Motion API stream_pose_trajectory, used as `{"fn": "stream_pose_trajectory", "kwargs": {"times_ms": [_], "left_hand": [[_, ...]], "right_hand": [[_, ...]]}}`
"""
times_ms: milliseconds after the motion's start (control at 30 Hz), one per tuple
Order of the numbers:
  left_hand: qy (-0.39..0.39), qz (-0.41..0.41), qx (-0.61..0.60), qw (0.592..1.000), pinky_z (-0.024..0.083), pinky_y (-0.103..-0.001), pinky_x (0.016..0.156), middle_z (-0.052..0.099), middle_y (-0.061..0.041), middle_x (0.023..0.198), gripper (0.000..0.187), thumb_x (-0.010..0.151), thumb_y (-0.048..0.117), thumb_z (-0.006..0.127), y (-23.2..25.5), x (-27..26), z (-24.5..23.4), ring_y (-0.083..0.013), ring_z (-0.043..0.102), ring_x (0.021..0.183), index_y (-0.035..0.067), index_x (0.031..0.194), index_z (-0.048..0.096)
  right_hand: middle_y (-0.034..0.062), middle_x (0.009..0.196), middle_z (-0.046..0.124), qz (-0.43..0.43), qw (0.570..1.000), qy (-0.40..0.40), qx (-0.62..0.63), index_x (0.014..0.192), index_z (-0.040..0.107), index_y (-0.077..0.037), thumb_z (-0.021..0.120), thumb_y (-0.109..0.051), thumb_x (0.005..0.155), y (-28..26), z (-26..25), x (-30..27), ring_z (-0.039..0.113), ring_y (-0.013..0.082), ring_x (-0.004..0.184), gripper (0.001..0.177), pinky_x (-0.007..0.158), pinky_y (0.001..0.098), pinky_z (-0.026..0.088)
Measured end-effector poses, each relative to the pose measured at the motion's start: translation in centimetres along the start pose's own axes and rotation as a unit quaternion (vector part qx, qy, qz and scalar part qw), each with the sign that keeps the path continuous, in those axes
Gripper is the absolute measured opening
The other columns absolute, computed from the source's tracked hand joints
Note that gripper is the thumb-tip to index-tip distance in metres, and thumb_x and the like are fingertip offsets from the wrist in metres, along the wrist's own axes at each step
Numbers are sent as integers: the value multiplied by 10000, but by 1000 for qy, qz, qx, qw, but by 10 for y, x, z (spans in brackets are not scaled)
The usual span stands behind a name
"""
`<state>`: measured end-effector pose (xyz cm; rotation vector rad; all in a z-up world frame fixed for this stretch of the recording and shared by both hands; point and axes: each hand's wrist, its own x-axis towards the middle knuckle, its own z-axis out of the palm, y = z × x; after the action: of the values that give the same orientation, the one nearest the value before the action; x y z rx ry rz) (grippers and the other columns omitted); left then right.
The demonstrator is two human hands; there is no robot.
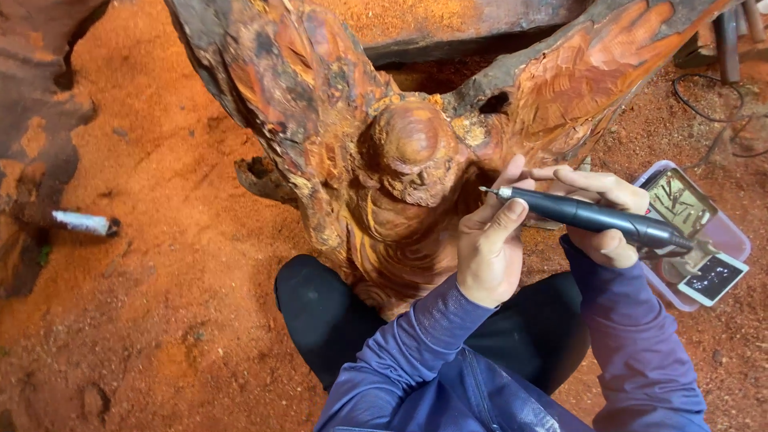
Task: Using a handheld rotary carving tool to refine intricate details on a large wooden sculpture of a figure.
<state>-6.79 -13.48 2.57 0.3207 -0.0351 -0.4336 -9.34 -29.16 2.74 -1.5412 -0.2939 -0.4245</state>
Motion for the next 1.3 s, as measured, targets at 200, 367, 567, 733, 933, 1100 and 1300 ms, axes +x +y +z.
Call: {"fn": "stream_pose_trajectory", "kwargs": {"times_ms": [200, 367, 567, 733, 933, 1100, 1300], "left_hand": [[12, 129, 22, 991, 315, -347, 1266, 453, -119, 1570, 431, 1024, 127, 612, -30, 20, 0, -170, 475, 1385, -13, 1420, 517], [-4, 230, -21, 973, 297, -368, 1283, 488, -78, 1553, 413, 1054, 120, 611, -31, 44, 4, -155, 480, 1396, 30, 1449, 528], [12, 294, -10, 956, 353, -354, 1230, 387, -136, 1618, 334, 1083, 140, 560, -24, 45, -12, -189, 472, 1394, 3, 1387, 568], [-21, 279, -36, 959, 303, -381, 1253, 425, -141, 1596, 321, 1116, 215, 557, -14, 43, -14, -214, 390, 1479, -4, 1341, 623], [-44, 257, -69, 963, 306, -392, 1247, 454, -124, 1584, 346, 1126, 194, 520, -9, 44, -21, -218, 425, 1456, 12, 1415, 573], [-33, 234, -68, 969, 334, -368, 1208, 471, -109, 1570, 361, 1125, 236, 515, -3, 41, -21, -189, 476, 1403, 38, 1423, 565], [-30, 233, -110, 966, 358, -340, 1195, 543, -106, 1495, 295, 1118, 158, 541, -5, 44, -25, -169, 518, 1350, 7, 1362, 611]], "right_hand": [[182, 1052, 724, -50, 984, -174, 3, 1164, 650, 30, 637, -356, 873, 13, -34, 56, 736, 276, 1033, 484, 1375, 608, 376], [156, 929, 706, -48, 963, -265, -12, 1140, 647, 52, 612, -246, 824, 1, -29, 112, 646, 267, 983, 435, 1409, 574, 332], [157, 793, 683, -131, 926, -342, -87, 1022, 679, 84, 652, -182, 812, -30, 14, 134, 575, 221, 648, 340, 1264, 565, 413], [221, 903, 734, -173, 894, -393, -130, 1006, 687, 133, 643, -96, 778, -35, 28, 147, 704, 319, 814, 326, 1242, 531, 403], [160, 1053, 744, -114, 898, -388, -173, 1081, 715, 58, 705, -134, 797, -27, 24, 148, 597, 433, 1370, 343, 1215, 475, 465], [196, 1004, 746, -146, 888, -407, -159, 1010, 701, 80, 691, -133, 787, -28, 37, 151, 743, 301, 955, 308, 1263, 527, 412], [165, 1003, 745, -146, 885, -405, -178, 1039, 708, 85, 674, -138, 814, -27, 36, 152, 716, 297, 993, 319, 1262, 506, 429]]}}
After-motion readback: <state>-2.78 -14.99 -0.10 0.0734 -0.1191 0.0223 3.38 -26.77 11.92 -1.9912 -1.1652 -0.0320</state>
